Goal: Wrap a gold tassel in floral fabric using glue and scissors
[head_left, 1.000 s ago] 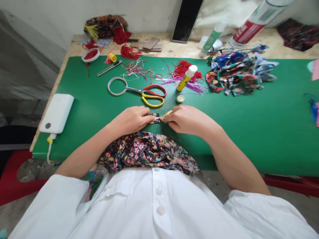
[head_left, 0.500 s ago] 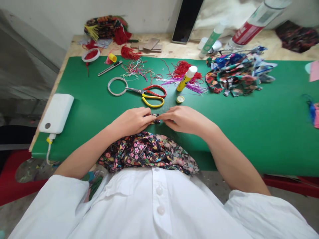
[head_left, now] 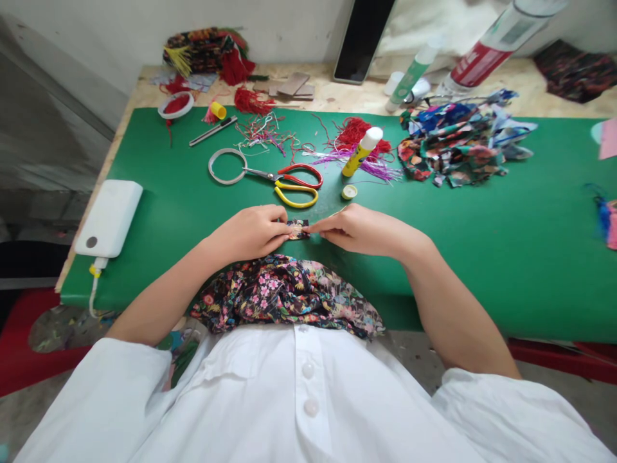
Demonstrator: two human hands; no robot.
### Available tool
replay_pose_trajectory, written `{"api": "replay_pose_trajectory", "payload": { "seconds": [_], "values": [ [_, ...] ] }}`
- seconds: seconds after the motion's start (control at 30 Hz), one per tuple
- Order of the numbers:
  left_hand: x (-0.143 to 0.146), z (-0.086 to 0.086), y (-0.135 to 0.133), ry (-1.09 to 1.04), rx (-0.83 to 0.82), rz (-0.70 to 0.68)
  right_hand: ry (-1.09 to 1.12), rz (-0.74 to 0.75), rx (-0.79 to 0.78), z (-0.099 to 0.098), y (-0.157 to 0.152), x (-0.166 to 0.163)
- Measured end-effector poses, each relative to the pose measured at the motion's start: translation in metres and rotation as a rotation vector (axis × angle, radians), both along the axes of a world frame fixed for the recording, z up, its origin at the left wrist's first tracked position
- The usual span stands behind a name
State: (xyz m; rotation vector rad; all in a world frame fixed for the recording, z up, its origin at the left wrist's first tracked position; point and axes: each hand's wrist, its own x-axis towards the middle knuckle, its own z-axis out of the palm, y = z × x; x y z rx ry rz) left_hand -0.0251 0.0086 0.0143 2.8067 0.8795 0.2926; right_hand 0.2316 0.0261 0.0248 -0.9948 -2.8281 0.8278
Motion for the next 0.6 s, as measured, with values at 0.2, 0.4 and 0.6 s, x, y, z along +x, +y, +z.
{"api": "replay_pose_trajectory", "payload": {
  "seconds": [0.2, 0.4, 0.6],
  "values": [
    [0.0017, 0.0000, 0.0001, 0.016, 0.031, 0.001, 0.027, -0.004, 0.027, 0.0017, 0.0006, 0.0016],
    [-0.0001, 0.0022, 0.0016, 0.049, 0.092, -0.013, -0.035, -0.041, -0.015, 0.0027, 0.0021, 0.0043],
    [-0.0021, 0.0050, 0.0022, 0.087, 0.085, 0.002, -0.031, -0.045, -0.027, 0.0015, 0.0012, 0.0053]
  ]
}}
